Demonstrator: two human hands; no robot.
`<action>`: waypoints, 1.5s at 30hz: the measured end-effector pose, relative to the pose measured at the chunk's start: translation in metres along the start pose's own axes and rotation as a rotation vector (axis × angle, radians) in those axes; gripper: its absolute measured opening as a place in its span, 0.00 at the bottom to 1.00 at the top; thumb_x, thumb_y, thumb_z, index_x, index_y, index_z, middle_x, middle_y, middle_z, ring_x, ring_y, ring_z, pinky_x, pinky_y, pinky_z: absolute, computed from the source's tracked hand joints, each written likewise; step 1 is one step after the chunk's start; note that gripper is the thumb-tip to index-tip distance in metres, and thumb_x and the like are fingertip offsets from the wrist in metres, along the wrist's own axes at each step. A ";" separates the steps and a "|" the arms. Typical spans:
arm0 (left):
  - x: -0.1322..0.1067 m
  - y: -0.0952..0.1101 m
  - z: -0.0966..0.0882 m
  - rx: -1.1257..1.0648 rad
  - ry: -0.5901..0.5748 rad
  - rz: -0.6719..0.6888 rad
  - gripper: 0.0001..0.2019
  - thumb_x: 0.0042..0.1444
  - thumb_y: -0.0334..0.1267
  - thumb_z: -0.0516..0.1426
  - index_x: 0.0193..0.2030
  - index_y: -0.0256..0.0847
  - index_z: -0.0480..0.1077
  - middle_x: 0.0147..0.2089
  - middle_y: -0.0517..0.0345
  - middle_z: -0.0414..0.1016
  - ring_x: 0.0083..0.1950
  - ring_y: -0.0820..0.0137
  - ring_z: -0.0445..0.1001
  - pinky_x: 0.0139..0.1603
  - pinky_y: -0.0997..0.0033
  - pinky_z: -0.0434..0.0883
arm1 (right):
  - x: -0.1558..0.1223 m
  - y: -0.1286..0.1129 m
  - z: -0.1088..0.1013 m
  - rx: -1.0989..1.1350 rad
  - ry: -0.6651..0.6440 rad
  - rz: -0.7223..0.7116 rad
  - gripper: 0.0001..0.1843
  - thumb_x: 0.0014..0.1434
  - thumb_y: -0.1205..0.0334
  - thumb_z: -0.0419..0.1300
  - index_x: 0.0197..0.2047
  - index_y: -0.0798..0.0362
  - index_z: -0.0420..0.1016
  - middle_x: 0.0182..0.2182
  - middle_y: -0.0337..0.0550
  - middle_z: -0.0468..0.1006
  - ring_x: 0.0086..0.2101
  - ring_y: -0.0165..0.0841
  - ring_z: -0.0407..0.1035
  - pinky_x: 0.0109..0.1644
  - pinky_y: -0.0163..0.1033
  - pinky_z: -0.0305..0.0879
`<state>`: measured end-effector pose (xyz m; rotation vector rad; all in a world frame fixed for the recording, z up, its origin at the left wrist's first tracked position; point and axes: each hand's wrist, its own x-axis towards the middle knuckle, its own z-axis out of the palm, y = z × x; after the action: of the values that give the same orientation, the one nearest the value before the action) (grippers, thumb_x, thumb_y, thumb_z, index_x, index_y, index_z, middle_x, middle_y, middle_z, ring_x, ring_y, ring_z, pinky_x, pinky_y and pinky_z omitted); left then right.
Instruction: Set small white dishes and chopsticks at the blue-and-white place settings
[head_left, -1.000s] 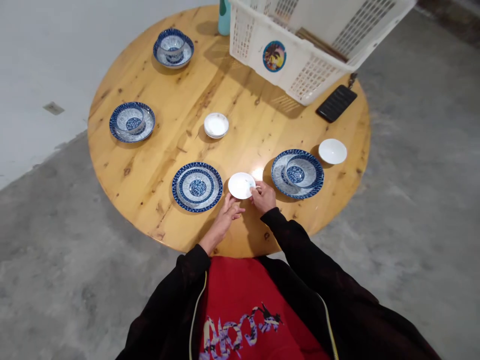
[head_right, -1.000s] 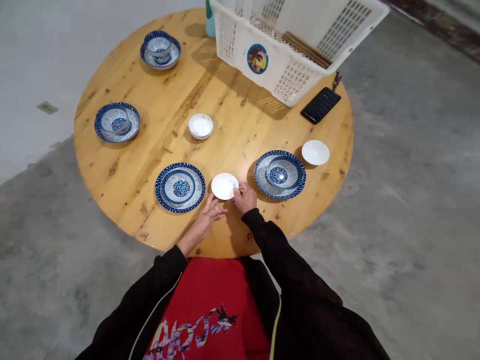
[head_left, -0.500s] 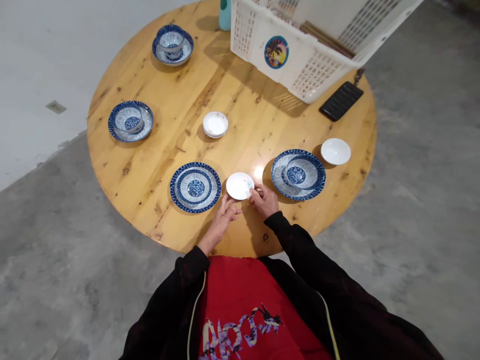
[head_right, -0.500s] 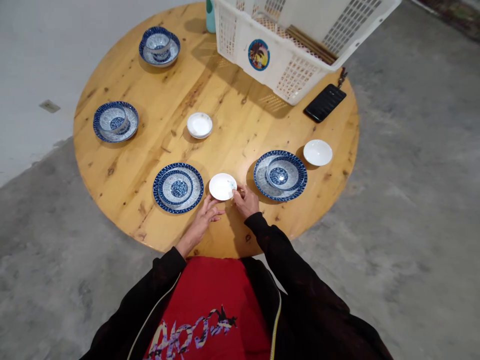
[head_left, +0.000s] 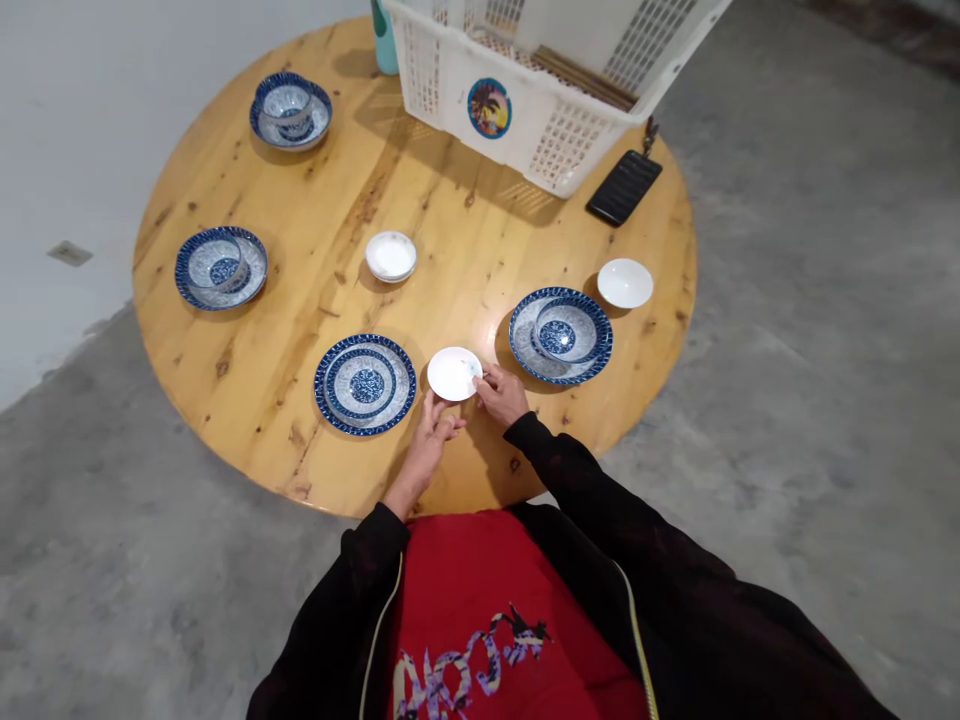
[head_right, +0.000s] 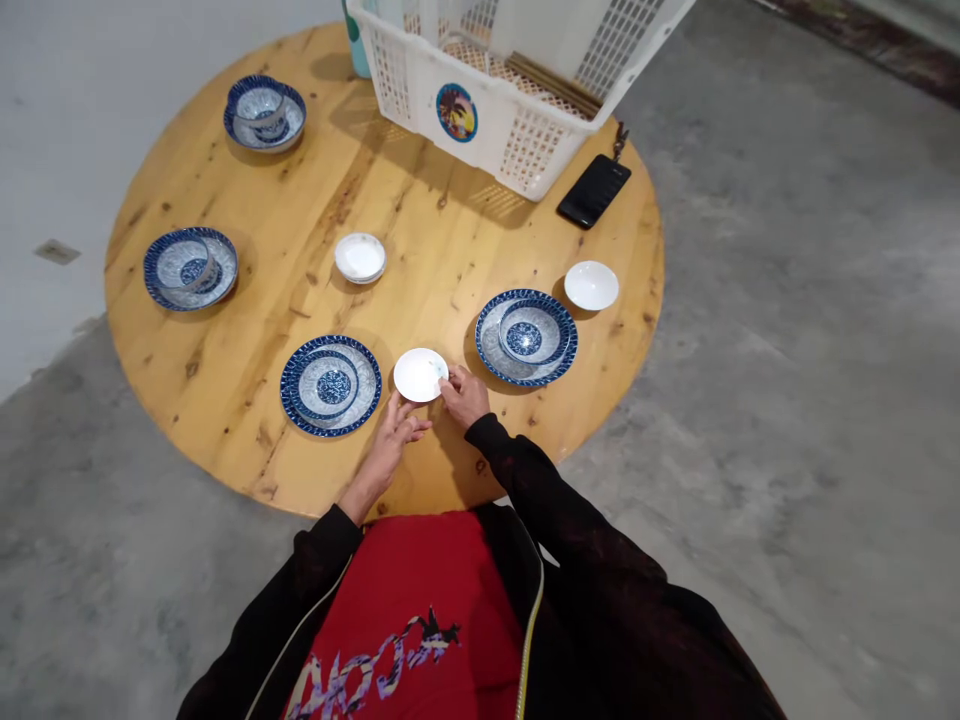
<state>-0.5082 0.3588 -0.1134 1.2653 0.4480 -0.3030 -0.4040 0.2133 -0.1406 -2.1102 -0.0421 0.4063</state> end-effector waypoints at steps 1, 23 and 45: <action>0.000 0.000 0.000 -0.004 0.004 -0.005 0.40 0.64 0.52 0.57 0.77 0.51 0.43 0.72 0.42 0.62 0.54 0.62 0.76 0.59 0.56 0.67 | -0.001 0.000 0.000 0.001 -0.006 -0.005 0.18 0.58 0.54 0.53 0.45 0.53 0.77 0.23 0.38 0.77 0.22 0.35 0.71 0.34 0.39 0.69; -0.007 -0.006 0.000 0.038 0.037 -0.019 0.38 0.65 0.48 0.56 0.77 0.45 0.44 0.69 0.39 0.65 0.52 0.63 0.77 0.58 0.56 0.69 | -0.004 0.008 0.000 0.192 0.002 0.010 0.23 0.55 0.45 0.58 0.44 0.55 0.76 0.22 0.40 0.77 0.19 0.33 0.68 0.27 0.39 0.67; -0.121 -0.015 -0.038 0.344 0.271 -0.138 0.26 0.63 0.55 0.54 0.60 0.39 0.68 0.55 0.46 0.78 0.50 0.64 0.79 0.55 0.63 0.74 | -0.110 -0.002 0.023 0.413 -0.262 0.036 0.17 0.61 0.47 0.56 0.41 0.51 0.76 0.22 0.37 0.75 0.19 0.30 0.66 0.25 0.36 0.64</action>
<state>-0.6272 0.3876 -0.0760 1.6235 0.7405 -0.3360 -0.5148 0.2131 -0.1203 -1.6441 -0.0669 0.6525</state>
